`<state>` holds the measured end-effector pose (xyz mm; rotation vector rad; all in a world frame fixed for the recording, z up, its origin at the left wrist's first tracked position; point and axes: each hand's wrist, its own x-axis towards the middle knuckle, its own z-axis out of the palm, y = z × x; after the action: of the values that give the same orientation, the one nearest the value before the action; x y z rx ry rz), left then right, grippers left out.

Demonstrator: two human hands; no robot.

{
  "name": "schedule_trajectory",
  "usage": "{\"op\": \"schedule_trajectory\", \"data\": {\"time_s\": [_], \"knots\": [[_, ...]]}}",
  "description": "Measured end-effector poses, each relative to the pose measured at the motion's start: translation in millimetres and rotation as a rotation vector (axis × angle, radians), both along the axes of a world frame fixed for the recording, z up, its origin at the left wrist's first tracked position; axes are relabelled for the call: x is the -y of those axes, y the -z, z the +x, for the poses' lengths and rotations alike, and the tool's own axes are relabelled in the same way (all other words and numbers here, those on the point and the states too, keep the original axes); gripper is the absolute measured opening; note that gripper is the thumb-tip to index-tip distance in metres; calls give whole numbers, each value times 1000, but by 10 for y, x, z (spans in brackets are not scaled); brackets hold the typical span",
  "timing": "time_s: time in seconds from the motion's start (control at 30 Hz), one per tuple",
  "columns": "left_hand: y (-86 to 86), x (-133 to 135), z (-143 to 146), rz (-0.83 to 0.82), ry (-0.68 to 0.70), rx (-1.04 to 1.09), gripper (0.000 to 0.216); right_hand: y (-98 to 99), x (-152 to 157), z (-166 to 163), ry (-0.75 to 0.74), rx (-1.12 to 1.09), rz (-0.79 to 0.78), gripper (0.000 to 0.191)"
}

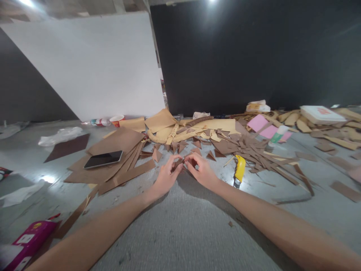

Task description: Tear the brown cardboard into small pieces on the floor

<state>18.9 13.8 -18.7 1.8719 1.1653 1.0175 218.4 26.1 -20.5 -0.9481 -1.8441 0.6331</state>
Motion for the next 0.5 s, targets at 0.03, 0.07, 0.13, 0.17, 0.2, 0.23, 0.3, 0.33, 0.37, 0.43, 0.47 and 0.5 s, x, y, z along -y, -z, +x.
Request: {"op": "schedule_trajectory", "data": {"time_s": [0.03, 0.07, 0.13, 0.17, 0.2, 0.23, 0.3, 0.33, 0.37, 0.43, 0.47, 0.5], "knots": [[2, 0, -1, -3, 5, 1, 32, 2, -2, 0, 10, -5, -9, 16], [3, 0, -2, -7, 12, 6, 33, 3, -4, 1, 20, -10, -18, 16], [4, -2, -4, -9, 23, 12, 37, -1, -5, 2, 27, -18, -37, 17], [6, -4, -5, -6, 25, 10, 38, -4, -4, 4, 20, -18, -46, 17], [7, -5, -6, -3, 22, 8, 39, -7, -3, 5, 8, -15, -51, 17], [9, -7, -6, 0, 20, 6, 40, -9, -3, 6, -6, -7, -50, 17], [13, -10, -5, 2, 18, 14, 41, -7, -4, 6, -23, 7, -26, 17], [14, -10, -4, 2, 17, 23, 41, -3, -5, 5, -26, 13, -8, 17], [15, -9, -3, 2, 16, 34, 42, 2, -7, 4, -24, 15, 11, 17], [16, -7, -1, 0, 16, 56, 41, 9, -8, 1, -12, 18, 38, 18], [16, -6, 0, -1, 16, 65, 41, 10, -7, 0, -5, 20, 46, 18], [16, -4, 0, -3, 17, 71, 41, 8, -7, -2, 0, 21, 52, 19]]}}
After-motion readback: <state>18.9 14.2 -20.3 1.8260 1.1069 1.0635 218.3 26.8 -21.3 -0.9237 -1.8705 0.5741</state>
